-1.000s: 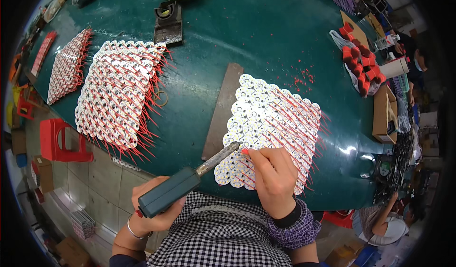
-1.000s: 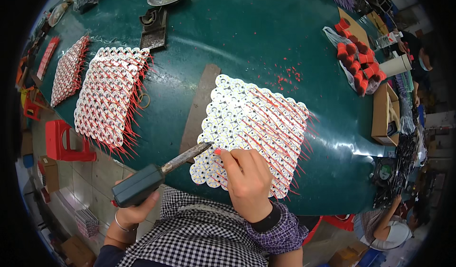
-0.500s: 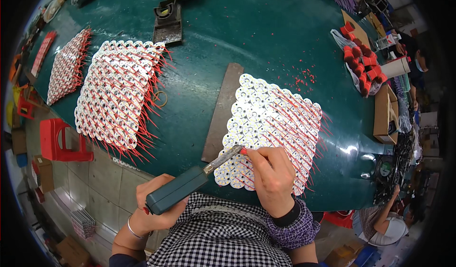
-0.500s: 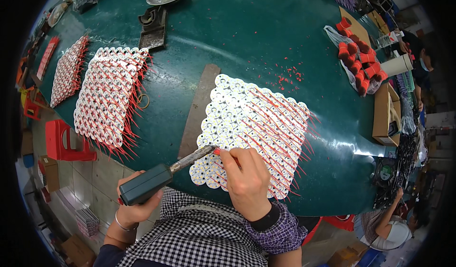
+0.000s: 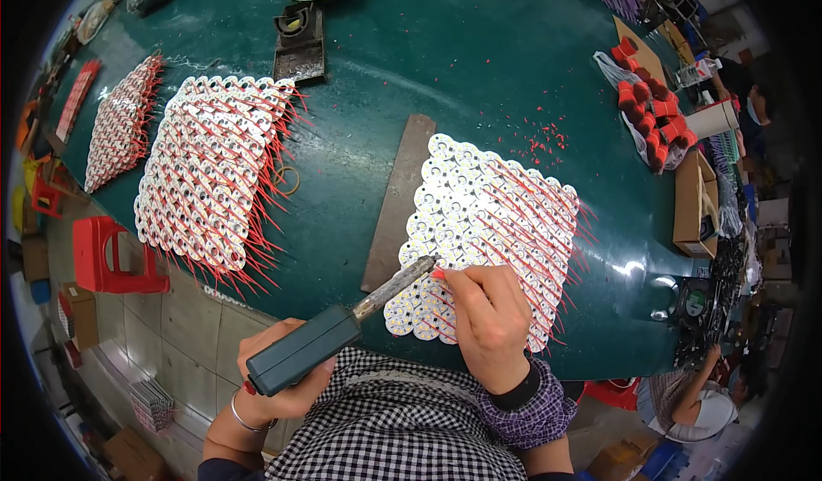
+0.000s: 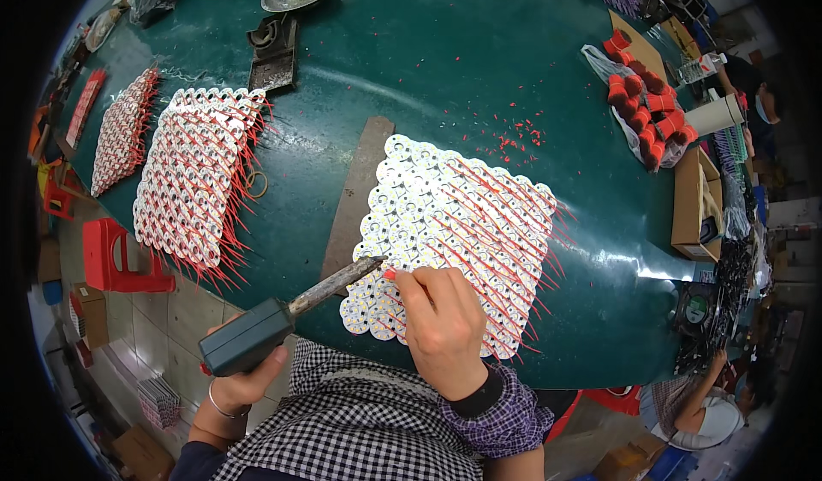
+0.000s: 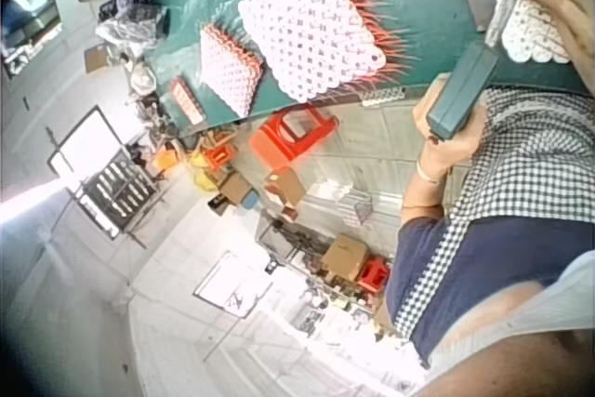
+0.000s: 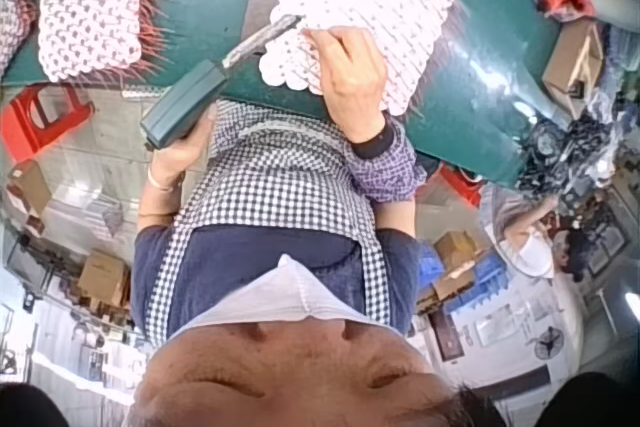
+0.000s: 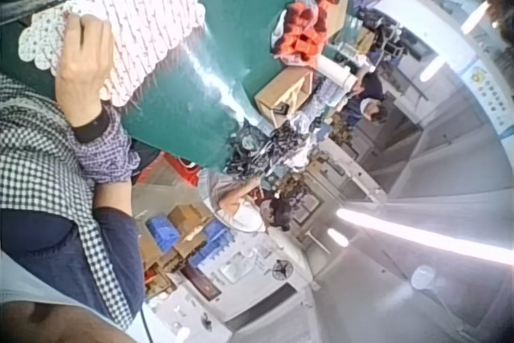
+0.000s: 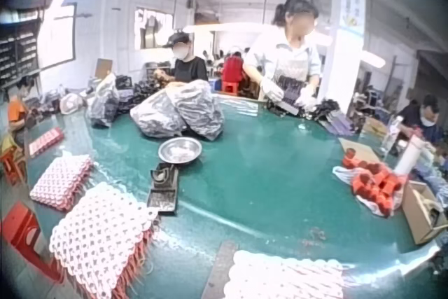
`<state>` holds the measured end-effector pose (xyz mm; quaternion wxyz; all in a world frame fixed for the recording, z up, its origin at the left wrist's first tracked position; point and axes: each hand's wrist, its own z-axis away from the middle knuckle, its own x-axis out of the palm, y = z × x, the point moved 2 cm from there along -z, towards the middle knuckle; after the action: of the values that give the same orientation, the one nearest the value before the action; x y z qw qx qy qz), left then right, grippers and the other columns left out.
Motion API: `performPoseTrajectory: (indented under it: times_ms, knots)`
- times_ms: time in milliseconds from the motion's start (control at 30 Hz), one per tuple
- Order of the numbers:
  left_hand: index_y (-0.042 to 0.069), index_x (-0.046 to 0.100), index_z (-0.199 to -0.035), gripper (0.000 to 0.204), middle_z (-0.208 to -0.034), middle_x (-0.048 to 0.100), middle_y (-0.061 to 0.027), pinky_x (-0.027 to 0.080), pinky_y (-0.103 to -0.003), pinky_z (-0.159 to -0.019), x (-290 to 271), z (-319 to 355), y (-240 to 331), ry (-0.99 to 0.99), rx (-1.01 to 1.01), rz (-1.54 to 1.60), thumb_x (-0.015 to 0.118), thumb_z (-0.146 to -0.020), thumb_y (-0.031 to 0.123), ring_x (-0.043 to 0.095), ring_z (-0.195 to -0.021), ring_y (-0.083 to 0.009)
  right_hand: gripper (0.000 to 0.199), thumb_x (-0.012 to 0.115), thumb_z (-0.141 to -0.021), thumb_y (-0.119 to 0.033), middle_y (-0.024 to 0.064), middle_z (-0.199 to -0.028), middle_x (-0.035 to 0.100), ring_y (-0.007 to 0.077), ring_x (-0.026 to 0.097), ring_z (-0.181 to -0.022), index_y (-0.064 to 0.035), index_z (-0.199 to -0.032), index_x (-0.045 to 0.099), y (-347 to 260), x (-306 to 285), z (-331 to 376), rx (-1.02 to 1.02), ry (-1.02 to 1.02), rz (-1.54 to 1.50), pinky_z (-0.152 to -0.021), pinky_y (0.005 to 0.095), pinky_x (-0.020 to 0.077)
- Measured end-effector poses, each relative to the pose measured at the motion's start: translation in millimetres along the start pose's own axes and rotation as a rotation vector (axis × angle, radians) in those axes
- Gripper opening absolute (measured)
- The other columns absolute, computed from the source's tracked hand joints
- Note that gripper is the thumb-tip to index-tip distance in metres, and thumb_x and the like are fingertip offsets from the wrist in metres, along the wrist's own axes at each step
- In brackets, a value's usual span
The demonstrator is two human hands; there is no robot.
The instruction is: The person solders wires onto circular LED boards using a soldering iron, repeatedly picking up wires to attach them to the boards, and rotating the LED panel to solder the opposite side.
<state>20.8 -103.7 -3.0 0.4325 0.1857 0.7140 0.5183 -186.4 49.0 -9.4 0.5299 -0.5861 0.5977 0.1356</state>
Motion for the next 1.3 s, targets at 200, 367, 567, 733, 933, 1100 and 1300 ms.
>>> performPoseTrajectory:
  times_ms: [200, 367, 567, 733, 933, 1100, 1300]
  knots:
    - [-0.004, 0.07, -0.092, 0.022, -0.088, 0.071, -0.014, 0.056, -0.03, -0.064, 3, -5, 1, -0.015, 0.065, -0.035, 0.076, -0.071, 0.0, 0.072, -0.072, -0.0233, 0.027, 0.069, -0.074, 0.007, 0.0083, -0.088, 0.063, 0.024, 0.059, -0.077, 0.0007, -0.1, 0.069, 3, -6, -2, 0.0, 0.059, 0.02, -0.063, 0.0356, 0.0479]
    - [-0.005, 0.07, -0.091, 0.021, -0.089, 0.07, -0.0148, 0.056, -0.03, -0.064, 4, -12, 5, -0.065, 0.124, -0.126, 0.075, -0.071, -0.003, 0.071, -0.071, -0.0244, 0.028, 0.069, -0.074, 0.007, 0.0083, -0.088, 0.063, 0.0238, 0.059, -0.076, 0.0004, -0.101, 0.069, 9, -3, 1, 0.023, 0.027, 0.025, -0.063, 0.036, 0.0481]
    - [-0.005, 0.069, -0.089, 0.02, -0.088, 0.07, -0.0145, 0.056, -0.031, -0.064, 7, -14, 5, -0.084, 0.05, -0.059, 0.075, -0.07, -0.003, 0.071, -0.071, -0.0248, 0.03, 0.068, -0.073, 0.008, 0.0087, -0.087, 0.061, 0.0235, 0.059, -0.075, 0.0004, -0.102, 0.069, 9, -2, 1, 0.035, 0.015, 0.016, -0.062, 0.0357, 0.0483]
    - [-0.005, 0.068, -0.088, 0.02, -0.086, 0.07, -0.014, 0.055, -0.03, -0.065, 10, -17, 4, -0.072, 0.031, -0.017, 0.076, -0.069, -0.004, 0.07, -0.07, -0.0246, 0.029, 0.069, -0.073, 0.008, 0.0089, -0.087, 0.061, 0.0233, 0.058, -0.075, 0.0012, -0.101, 0.07, 10, -1, 1, 0.034, 0.015, 0.024, -0.061, 0.0356, 0.0484]
    - [-0.004, 0.067, -0.086, 0.02, -0.083, 0.068, -0.0132, 0.054, -0.03, -0.063, 10, -17, 3, -0.086, 0.017, -0.003, 0.076, -0.068, -0.004, 0.069, -0.068, -0.0243, 0.028, 0.069, -0.073, 0.007, 0.0087, -0.087, 0.06, 0.0231, 0.058, -0.074, 0.0012, -0.1, 0.069, 9, -2, 0, 0.035, 0.0, 0.046, -0.061, 0.0349, 0.0483]
    - [-0.002, 0.068, -0.083, 0.017, -0.08, 0.067, -0.0126, 0.053, -0.031, -0.059, 10, -17, 2, -0.093, 0.039, -0.02, 0.076, -0.068, -0.004, 0.068, -0.066, -0.0243, 0.027, 0.069, -0.073, 0.007, 0.0086, -0.086, 0.06, 0.0229, 0.058, -0.074, 0.001, -0.1, 0.069, 9, -2, 0, 0.035, 0.011, 0.05, -0.061, 0.0349, 0.0482]
    - [-0.004, 0.07, -0.087, 0.018, -0.082, 0.068, -0.0135, 0.053, -0.031, -0.06, 5, -11, 0, 0.012, 0.098, -0.014, 0.076, -0.07, -0.002, 0.068, -0.067, -0.0243, 0.026, 0.07, -0.074, 0.007, 0.0083, -0.087, 0.061, 0.0234, 0.059, -0.075, 0.0004, -0.099, 0.07, 8, -2, -2, 0.044, 0.024, 0.029, -0.062, 0.0353, 0.0483]
